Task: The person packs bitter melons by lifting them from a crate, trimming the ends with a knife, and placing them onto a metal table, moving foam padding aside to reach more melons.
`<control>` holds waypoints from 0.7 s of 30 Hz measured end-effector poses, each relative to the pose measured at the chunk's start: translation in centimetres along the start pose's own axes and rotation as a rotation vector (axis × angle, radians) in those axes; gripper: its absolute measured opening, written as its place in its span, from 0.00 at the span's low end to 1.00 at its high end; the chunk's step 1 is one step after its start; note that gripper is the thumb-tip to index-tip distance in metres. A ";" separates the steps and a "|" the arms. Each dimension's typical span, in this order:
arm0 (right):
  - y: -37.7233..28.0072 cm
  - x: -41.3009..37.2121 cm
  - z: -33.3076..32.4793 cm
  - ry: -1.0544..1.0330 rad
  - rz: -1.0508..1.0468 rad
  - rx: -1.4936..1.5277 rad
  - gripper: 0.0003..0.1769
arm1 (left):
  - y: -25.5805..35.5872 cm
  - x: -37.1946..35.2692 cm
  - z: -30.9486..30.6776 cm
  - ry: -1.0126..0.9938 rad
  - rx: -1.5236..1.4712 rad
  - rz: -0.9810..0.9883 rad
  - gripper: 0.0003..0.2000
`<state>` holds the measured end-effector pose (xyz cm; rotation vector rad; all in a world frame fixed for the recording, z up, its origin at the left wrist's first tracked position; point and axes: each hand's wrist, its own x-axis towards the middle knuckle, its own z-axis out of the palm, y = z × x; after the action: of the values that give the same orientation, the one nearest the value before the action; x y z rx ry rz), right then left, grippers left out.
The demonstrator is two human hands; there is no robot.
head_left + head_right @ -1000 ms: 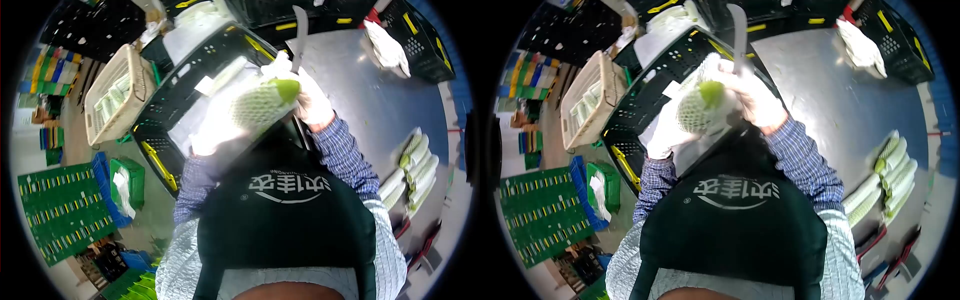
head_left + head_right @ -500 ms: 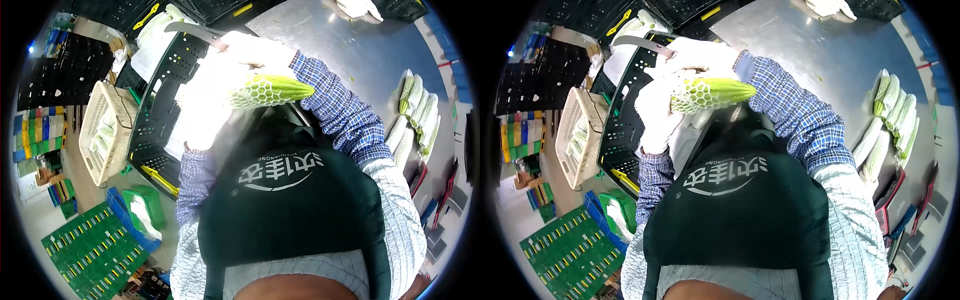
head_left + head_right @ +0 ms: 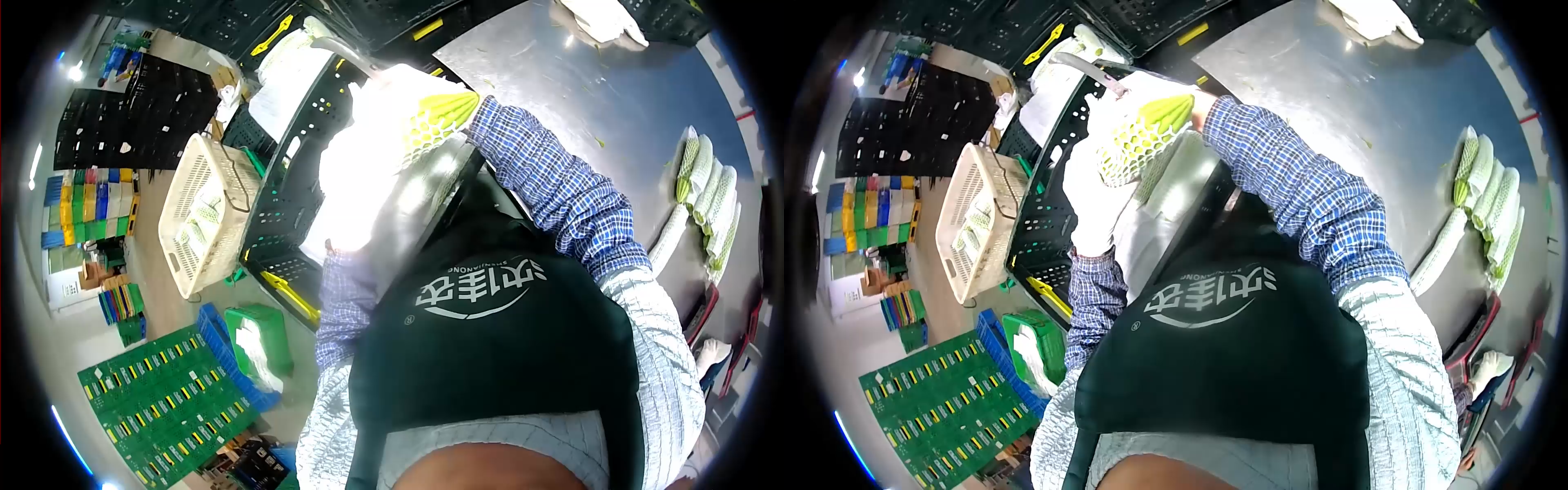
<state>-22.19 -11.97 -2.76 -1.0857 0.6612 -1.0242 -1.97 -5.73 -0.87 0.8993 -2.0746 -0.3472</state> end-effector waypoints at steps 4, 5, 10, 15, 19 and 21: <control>1.5 0.3 -0.8 -0.032 0.012 0.225 0.22 | 0.2 -0.5 0.0 0.039 -0.161 -0.110 0.32; 1.1 0.4 -0.3 -0.060 -0.013 0.207 0.22 | 0.3 -0.5 0.0 0.042 -0.172 -0.117 0.33; 0.1 -0.4 0.7 0.091 0.082 0.060 0.22 | 1.1 -0.6 -0.5 0.030 -0.169 -0.120 0.34; -1.9 -3.4 0.9 0.230 -0.051 0.269 0.14 | -1.6 -2.1 -0.2 0.053 -0.240 -0.100 0.35; -4.0 -5.4 1.4 0.292 -0.171 0.146 0.15 | -2.9 -3.3 -0.6 0.018 -0.229 -0.210 0.34; -4.3 -6.0 0.9 0.199 -0.175 0.102 0.15 | -3.2 -3.8 -0.8 0.027 -0.217 -0.232 0.35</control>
<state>-25.30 -6.66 1.38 -0.9726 0.6740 -1.3155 1.71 -5.28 -4.29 1.0061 -1.8685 -0.6660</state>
